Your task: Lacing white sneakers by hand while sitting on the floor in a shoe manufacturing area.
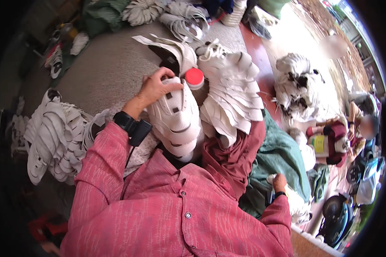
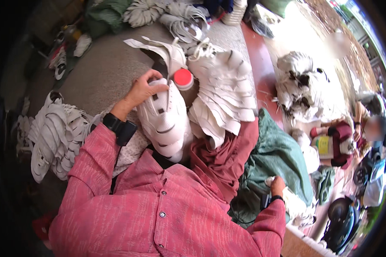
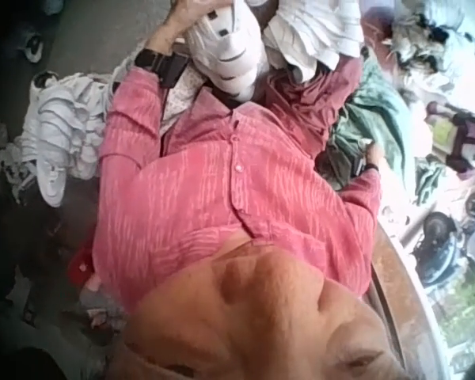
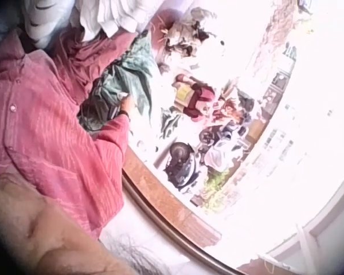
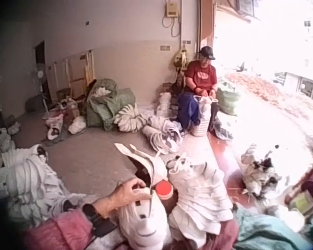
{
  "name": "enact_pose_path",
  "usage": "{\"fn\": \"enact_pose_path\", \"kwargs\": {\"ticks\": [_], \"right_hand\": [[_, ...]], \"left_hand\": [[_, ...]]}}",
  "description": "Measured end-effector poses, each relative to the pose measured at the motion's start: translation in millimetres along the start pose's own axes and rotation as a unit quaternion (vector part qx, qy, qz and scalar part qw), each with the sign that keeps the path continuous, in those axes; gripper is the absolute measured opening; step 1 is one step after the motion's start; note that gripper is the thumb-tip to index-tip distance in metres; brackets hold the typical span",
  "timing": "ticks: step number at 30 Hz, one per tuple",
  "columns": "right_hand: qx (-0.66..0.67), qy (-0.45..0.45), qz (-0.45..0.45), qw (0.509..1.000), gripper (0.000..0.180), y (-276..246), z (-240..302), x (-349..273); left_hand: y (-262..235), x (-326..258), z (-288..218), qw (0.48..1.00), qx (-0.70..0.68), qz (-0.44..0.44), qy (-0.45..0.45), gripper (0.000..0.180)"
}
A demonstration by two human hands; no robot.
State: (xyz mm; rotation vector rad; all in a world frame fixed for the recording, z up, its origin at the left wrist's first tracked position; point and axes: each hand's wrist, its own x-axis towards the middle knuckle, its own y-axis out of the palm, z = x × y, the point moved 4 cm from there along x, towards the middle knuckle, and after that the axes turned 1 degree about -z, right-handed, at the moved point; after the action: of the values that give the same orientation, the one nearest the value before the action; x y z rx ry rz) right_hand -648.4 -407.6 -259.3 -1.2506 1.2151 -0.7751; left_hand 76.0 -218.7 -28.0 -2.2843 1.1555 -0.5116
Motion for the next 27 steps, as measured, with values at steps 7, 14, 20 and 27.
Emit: {"fn": "enact_pose_path", "kwargs": {"ticks": [7, 14, 20, 27], "right_hand": [[-0.057, -0.004, 0.049, 0.997, 0.013, -32.4, 36.7, 4.7], [-0.115, -0.069, 0.106, 0.985, 0.032, -86.5, 78.2, -6.5], [0.463, -0.232, 0.237, 0.822, 0.018, -306.5, 251.2, -97.9], [0.578, -0.351, 0.122, 0.726, 0.013, -442.2, 363.6, -167.5]], "left_hand": [[16.8, -62.5, -80.7, 0.912, 0.298, -0.049, 0.278, 0.069], [63.1, -81.4, -53.7, 0.856, 0.388, 0.155, 0.305, 0.064], [61.4, -107.5, -131.4, 0.894, 0.116, 0.255, 0.350, 0.074], [21.8, -168.1, -202.1, 0.772, -0.442, 0.457, 0.023, 0.040]]}}
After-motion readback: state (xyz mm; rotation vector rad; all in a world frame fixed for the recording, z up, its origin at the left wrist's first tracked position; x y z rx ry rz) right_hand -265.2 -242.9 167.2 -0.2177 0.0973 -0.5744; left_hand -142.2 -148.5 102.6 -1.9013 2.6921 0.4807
